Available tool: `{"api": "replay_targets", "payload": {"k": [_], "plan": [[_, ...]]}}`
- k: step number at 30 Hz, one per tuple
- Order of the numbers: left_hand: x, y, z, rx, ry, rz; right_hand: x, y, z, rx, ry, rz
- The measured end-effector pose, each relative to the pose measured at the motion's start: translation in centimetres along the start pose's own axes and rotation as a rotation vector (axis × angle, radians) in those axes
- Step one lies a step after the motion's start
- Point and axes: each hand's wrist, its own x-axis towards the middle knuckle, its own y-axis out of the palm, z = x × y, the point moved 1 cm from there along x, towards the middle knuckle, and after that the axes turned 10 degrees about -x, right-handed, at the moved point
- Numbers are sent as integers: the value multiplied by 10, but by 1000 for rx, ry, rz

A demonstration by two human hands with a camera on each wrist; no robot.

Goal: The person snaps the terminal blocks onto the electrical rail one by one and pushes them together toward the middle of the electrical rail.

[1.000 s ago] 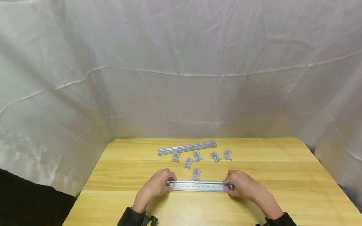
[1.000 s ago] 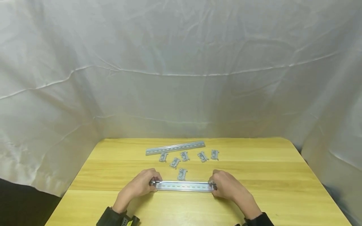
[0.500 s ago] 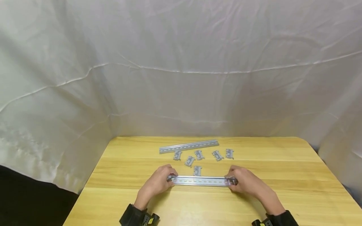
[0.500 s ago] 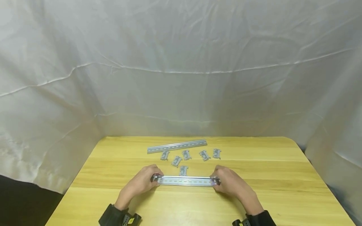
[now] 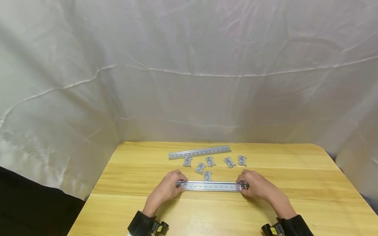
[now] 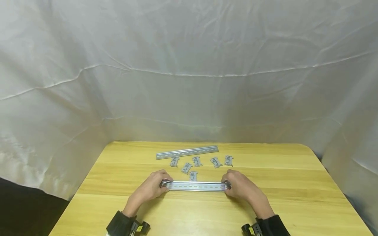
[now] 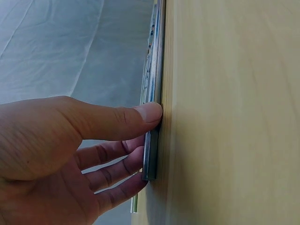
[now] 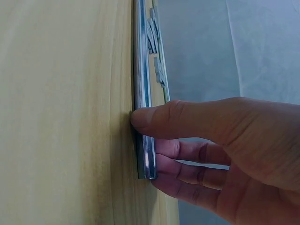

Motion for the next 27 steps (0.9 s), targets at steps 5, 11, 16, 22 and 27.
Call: {"api": "replay_targets", "payload": {"k": [5,11,16,22,27], "plan": [[2,2,-2,-2,-9,0,-1,-1,-3,-3,21,9],[3,3,-5,-12,-33,8,3,-2,-2,-12,8,-4],[2,1,-4,-15,-43,5,26,6,19,-74,-31,-112],[2,1,-3,-22,-37,-13,62,19,49,-130,-116,-174],[4,6,-6,-34,-33,-9,76,30,61,-222,-173,-173]]}}
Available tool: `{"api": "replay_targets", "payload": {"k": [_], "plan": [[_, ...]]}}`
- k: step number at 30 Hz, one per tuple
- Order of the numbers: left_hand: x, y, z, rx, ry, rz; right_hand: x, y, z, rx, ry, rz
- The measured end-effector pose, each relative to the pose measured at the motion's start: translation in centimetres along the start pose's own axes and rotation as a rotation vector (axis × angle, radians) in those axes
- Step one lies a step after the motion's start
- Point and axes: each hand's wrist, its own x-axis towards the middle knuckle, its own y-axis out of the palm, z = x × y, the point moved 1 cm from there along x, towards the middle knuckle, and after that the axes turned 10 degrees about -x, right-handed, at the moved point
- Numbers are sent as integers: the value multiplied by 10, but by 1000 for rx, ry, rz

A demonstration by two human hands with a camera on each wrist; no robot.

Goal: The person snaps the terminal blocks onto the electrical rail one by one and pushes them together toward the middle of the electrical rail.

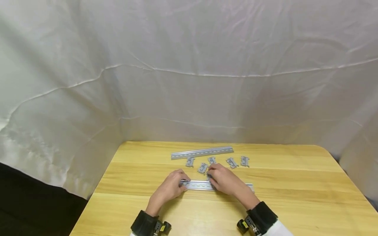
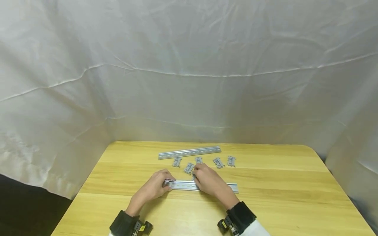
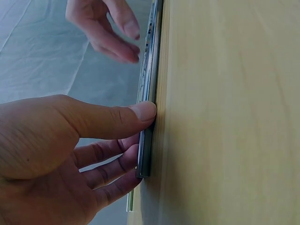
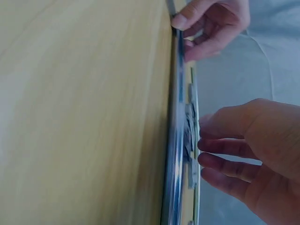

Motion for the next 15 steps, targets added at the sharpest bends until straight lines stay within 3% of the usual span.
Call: {"api": "replay_targets", "payload": {"k": [7,15], "plan": [[1,3,-4,-13,-6,16,-4,6,0,-59,-29,-25],[1,1,-4,-19,-15,13,-3,6,-7,-47,-20,-69]]}}
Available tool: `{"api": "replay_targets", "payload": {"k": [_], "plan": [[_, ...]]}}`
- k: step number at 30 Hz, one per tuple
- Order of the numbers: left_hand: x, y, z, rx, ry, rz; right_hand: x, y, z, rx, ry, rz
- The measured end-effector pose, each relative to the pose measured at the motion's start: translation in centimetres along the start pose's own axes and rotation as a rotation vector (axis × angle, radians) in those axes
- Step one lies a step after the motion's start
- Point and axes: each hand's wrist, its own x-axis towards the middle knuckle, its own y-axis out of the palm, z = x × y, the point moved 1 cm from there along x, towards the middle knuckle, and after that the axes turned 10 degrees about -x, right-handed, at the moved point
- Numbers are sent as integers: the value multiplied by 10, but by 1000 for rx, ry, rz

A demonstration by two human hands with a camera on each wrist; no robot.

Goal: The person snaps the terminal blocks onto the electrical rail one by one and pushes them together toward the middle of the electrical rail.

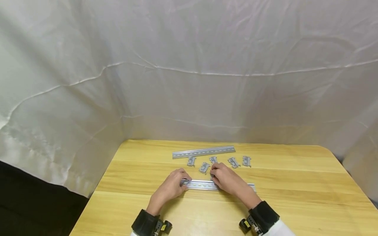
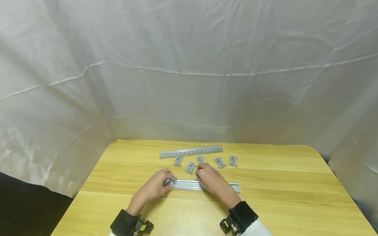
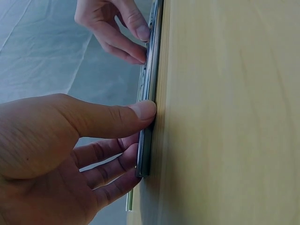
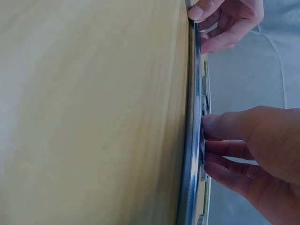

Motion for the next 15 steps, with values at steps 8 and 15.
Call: {"api": "replay_targets", "payload": {"k": [8,15], "plan": [[-2,0,-2,-2,17,-4,3,-2,-3,14,-10,92],[-3,1,-3,6,15,-5,6,-6,-5,33,-8,126]]}}
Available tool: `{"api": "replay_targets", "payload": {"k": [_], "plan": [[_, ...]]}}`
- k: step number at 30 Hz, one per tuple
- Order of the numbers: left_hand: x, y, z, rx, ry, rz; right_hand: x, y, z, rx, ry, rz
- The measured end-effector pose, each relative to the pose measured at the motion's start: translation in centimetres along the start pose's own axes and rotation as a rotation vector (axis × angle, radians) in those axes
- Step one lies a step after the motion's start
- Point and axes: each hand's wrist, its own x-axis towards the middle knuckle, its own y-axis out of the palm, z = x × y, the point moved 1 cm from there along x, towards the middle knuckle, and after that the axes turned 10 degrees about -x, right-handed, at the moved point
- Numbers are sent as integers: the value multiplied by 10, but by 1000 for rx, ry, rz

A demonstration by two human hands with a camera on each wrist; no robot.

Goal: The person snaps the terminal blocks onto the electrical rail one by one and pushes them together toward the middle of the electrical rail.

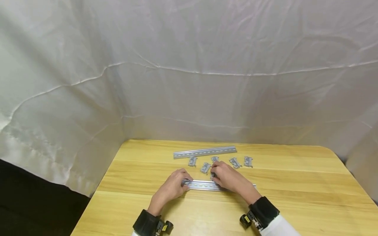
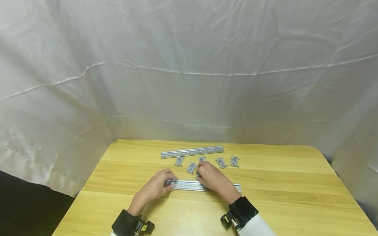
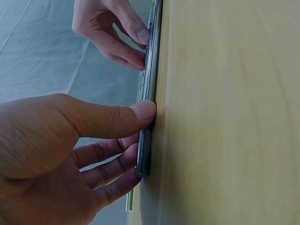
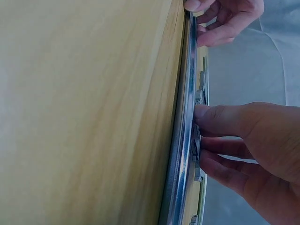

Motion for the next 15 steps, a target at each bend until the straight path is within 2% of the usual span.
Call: {"api": "replay_targets", "payload": {"k": [5,9,15], "plan": [[1,2,-2,0,-3,-1,0,-1,-2,18,9,30],[2,4,-3,-4,-2,4,-4,-4,-5,64,33,7],[2,3,-4,-7,-10,6,-13,-18,-12,98,86,-16]]}}
